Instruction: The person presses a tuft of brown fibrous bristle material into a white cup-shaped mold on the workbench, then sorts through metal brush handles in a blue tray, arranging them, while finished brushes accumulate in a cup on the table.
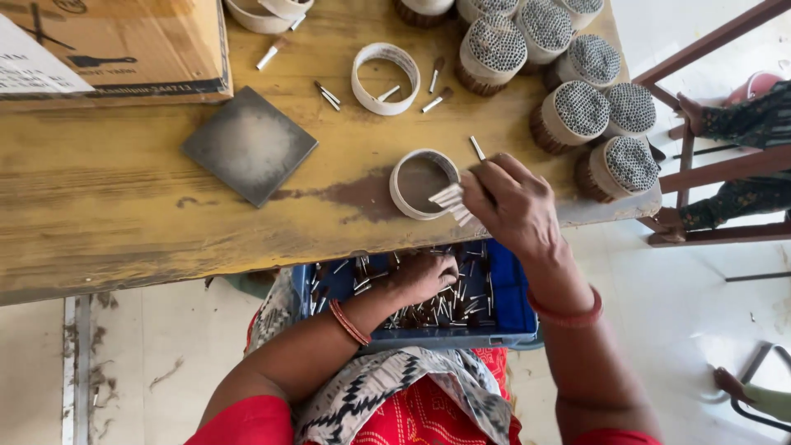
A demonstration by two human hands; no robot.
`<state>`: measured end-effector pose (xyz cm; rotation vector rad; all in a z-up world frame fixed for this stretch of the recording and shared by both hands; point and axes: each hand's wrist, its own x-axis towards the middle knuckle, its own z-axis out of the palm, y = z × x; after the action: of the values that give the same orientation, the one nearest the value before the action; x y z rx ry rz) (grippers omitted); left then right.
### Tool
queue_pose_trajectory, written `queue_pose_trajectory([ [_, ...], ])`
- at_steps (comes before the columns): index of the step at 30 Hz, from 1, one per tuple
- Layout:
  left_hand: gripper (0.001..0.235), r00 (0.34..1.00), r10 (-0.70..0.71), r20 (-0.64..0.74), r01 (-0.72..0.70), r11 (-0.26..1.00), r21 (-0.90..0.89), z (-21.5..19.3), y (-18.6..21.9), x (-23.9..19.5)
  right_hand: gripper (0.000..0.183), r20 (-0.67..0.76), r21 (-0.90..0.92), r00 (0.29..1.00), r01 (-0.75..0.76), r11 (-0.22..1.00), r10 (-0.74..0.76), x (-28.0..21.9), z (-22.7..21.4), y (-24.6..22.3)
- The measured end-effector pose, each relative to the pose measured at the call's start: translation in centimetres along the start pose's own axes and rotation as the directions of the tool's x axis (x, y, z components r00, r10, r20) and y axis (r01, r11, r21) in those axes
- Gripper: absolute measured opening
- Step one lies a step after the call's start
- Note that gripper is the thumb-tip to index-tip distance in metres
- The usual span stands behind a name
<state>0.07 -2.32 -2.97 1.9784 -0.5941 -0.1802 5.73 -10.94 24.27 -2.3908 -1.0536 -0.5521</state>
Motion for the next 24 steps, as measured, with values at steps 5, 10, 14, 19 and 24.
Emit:
queue_pose_trajectory([
  [5,0.022,0.993,-0.032,0.113,0.028,0.999,0.030,-0.4,-0.2,-0.3,0.019,0.281,-0.202,0.835,0.534,0.821,-0.473,6.0,4.6,2.9],
  [10,0.025,0.986,-0.027,0.162,0.010,0.994,0.106,-0.6,-0.8,-0.4,0.037,0.359,-0.166,0.852,0.461,0.872,-0.382,7.0,7.9,4.5],
  [14,0.038,0.901,-0.072,0.427,-0.068,0.950,0.304,2.9,-7.2,-0.6,0.083,0.239,-0.143,0.926,0.330,0.933,-0.291,7.7,4.8,2.3],
  [19,0.052,0.646,-0.187,0.740,-0.137,0.925,0.354,5.0,-12.0,-2.6,0.062,0.062,0.041,0.998,0.012,0.999,-0.014,2.3,-0.1,-0.8],
  [24,0.053,0.545,-0.286,0.788,-0.059,0.925,0.376,2.0,-9.9,-3.5,0.030,0.737,0.051,0.640,-0.374,0.926,0.218,-13.2,3.4,1.5],
])
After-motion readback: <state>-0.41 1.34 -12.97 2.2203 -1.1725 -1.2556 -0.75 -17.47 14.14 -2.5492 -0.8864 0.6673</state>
